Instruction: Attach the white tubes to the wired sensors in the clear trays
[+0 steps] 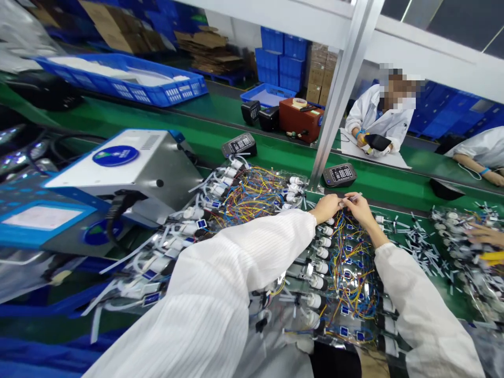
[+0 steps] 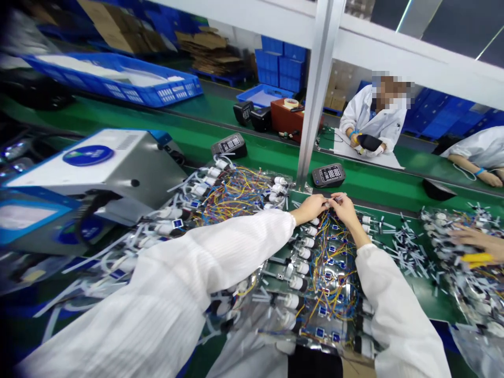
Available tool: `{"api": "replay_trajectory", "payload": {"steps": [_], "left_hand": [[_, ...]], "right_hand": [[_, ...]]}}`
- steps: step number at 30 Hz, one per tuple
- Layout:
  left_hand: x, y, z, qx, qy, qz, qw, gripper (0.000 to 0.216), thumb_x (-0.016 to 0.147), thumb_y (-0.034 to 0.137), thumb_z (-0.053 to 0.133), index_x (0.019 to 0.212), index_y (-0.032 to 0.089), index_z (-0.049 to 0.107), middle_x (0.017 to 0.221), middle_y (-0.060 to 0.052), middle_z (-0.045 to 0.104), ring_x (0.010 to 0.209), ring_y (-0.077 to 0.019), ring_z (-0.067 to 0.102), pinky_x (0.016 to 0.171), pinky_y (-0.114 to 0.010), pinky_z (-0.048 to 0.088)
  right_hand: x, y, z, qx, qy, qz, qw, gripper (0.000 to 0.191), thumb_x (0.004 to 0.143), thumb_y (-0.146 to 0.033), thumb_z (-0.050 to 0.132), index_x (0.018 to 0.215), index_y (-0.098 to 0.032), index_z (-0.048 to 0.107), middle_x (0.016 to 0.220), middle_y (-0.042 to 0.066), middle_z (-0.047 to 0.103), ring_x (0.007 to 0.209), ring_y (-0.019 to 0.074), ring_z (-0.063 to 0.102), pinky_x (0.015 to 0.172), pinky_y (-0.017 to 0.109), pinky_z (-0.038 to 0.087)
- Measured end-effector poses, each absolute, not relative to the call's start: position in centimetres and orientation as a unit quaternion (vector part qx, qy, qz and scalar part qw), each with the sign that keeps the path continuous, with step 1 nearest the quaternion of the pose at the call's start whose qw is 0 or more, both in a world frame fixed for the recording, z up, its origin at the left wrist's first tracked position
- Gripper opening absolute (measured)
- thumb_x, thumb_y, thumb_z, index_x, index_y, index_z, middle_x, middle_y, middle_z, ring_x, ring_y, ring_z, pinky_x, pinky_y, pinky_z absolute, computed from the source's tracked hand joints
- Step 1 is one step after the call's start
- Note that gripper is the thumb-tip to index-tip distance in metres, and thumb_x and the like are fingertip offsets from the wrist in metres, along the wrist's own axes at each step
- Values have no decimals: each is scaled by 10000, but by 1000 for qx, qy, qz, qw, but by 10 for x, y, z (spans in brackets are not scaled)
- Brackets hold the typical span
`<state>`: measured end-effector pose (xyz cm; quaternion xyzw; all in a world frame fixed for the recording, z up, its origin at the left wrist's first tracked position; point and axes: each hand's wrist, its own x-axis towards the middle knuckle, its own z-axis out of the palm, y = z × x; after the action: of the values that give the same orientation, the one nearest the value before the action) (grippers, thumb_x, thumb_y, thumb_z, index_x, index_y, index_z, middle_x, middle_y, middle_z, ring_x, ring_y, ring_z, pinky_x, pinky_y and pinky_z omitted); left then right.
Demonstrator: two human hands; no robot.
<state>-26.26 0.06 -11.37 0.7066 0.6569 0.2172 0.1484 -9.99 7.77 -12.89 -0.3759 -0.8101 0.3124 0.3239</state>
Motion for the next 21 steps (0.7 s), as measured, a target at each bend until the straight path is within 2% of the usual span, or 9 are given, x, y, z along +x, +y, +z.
{"api": "replay_trajectory", "payload": {"steps": [2,6,9,13,21], "left_hand": [[-262,-1,-113,707,658,215,144,289,1002,291,640,1236,177,766,1108,-135,723,1054,-241,706,943,-313,535],[-261,-2,-113,705,663,214,136,302,1013,284,617,1260,177,754,1135,-134,719,1075,-238,700,948,-310,533],[-263,0,-114,705,664,208,134,288,1008,304,631,1236,187,762,1135,-124,723,1091,-227,693,967,-294,523],[-263,0,-117,715,658,197,129,289,999,274,627,1234,175,762,1102,-128,735,1075,-227,696,981,-295,515],[-266,5,-126,756,619,186,105,393,979,288,522,1220,80,751,1121,-207,748,1067,-330,710,973,-407,541]], "right_hand": [[-98,77,-130,-372,-807,324,325,340,868,-410,586,1060,-157,706,755,55,735,598,170,618,629,304,508],[-99,71,-133,-364,-808,309,345,225,812,-356,634,931,-182,713,945,100,758,784,193,669,766,326,530],[-102,68,-130,-371,-810,291,350,133,800,-283,646,861,-195,724,909,81,750,837,207,666,850,342,509],[-106,65,-124,-396,-807,280,336,116,812,-200,662,894,-205,742,877,33,768,834,185,686,863,305,498],[-106,55,-120,-447,-798,269,303,133,826,-135,740,920,-225,765,894,-32,788,848,130,707,837,209,505]]}}
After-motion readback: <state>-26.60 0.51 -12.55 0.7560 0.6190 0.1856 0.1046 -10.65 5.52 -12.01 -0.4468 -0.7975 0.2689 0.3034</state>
